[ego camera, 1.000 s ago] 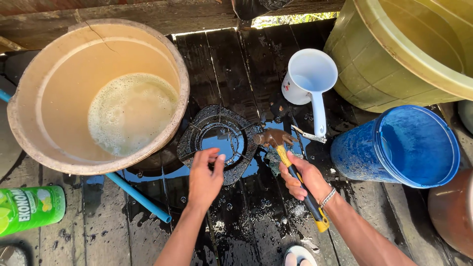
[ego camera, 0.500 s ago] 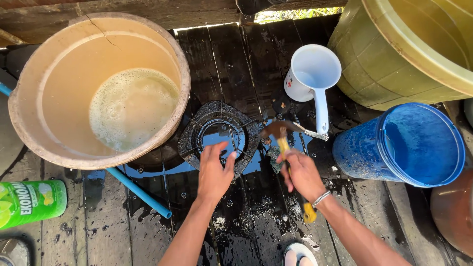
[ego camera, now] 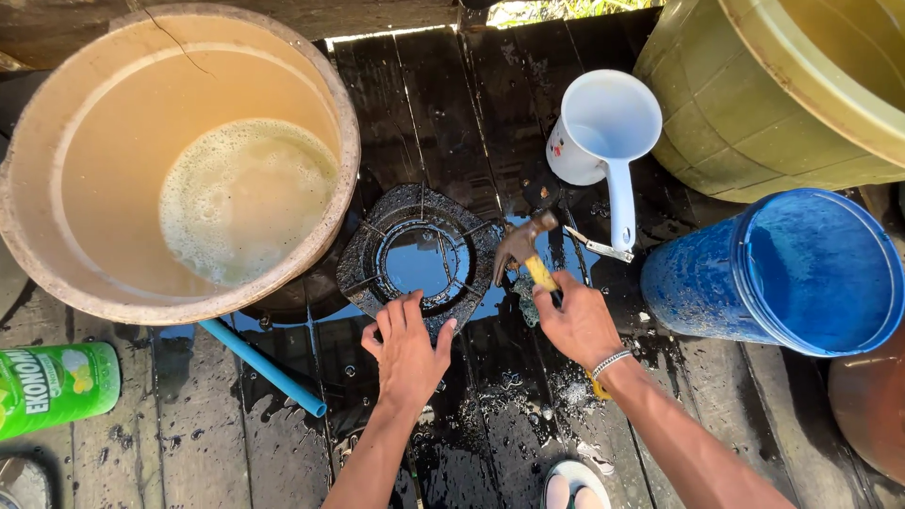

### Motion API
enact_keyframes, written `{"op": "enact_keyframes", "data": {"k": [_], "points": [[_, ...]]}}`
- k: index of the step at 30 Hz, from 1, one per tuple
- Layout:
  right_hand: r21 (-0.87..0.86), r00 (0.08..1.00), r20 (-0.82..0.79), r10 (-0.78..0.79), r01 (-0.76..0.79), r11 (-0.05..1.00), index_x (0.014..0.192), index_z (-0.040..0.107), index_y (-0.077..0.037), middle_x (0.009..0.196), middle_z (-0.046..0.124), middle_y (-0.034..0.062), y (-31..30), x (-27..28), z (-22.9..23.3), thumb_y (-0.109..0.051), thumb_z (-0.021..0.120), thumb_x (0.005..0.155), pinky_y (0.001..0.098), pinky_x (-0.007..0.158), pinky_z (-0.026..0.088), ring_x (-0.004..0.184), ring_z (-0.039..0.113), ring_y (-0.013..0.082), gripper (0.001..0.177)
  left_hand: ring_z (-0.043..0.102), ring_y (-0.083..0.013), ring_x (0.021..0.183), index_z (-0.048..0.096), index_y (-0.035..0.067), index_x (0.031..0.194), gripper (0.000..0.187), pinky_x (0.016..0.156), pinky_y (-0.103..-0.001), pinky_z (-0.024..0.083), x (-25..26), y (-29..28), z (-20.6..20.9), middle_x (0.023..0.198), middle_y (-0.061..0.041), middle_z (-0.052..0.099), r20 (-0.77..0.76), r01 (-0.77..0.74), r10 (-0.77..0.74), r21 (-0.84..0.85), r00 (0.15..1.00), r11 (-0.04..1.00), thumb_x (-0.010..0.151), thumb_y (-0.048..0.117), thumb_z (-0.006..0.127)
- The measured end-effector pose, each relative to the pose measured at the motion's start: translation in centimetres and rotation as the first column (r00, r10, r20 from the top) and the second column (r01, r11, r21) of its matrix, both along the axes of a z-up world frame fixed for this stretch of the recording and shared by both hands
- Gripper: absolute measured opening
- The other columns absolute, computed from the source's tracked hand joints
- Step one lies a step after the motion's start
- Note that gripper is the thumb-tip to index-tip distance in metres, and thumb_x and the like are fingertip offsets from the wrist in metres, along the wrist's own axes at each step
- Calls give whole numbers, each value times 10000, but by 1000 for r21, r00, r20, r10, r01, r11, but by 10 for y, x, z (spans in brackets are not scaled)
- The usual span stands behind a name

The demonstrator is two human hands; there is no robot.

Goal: The person is cleaning a gas stove burner stand by scrubbing it with a sponge and soapy water, and using a hammer to knock off stubborn residues.

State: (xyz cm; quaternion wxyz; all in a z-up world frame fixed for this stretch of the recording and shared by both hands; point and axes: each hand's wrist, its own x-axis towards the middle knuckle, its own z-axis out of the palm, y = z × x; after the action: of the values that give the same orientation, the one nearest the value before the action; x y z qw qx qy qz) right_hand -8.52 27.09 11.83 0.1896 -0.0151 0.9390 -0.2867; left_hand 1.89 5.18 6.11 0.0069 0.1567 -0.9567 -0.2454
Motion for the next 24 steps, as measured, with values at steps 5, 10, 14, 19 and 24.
{"op": "enact_keyframes", "data": {"k": [5,10,14,19,24], "points": [[-103,998,-57,5,-11,995,1122,520,-11,663,683,212,-13,-5,-6,-326,523,989,503,621,538,619,692,401,341,460,-211,1211,489,92,1393,582,1065,-507,254,-1,-3,7,1241,-44,565,80,-9,3,65,997,998,943,423,653],[-31,980,-191,62,-69,997,1100,514,19,671,660,268,-21,-12,-17,-285,538,1020,573,651,521,675,661,488,315,480,-193,1229,532,139,1366,521,1096,-489,267,-5,-16,26,1273,-27,565,100,17,-24,69,995,997,961,450,640],[97,965,-218,142,-123,988,1127,519,-34,688,664,281,-30,-11,-10,-284,536,1006,586,609,527,641,657,495,278,436,-296,1265,454,-3,1407,851,1021,-570,255,0,-23,25,1361,-142,497,-149,240,-240,-15,959,971,786,505,738],[85,950,-239,202,-187,979,1125,439,-22,650,650,283,-33,-16,-29,-250,515,1019,599,567,510,594,647,498,263,444,-259,1286,483,183,1428,708,1019,-598,282,12,-15,-12,1389,-104,478,-12,336,-347,-212,938,917,831,486,711],[179,972,-80,220,-203,963,1102,409,-18,618,644,275,-41,-20,-15,-257,471,1051,585,533,537,544,641,489,252,457,-259,1221,489,190,1449,670,1008,-584,268,11,-13,-2,1408,-109,473,-21,366,-374,-156,927,917,877,467,702]]}}
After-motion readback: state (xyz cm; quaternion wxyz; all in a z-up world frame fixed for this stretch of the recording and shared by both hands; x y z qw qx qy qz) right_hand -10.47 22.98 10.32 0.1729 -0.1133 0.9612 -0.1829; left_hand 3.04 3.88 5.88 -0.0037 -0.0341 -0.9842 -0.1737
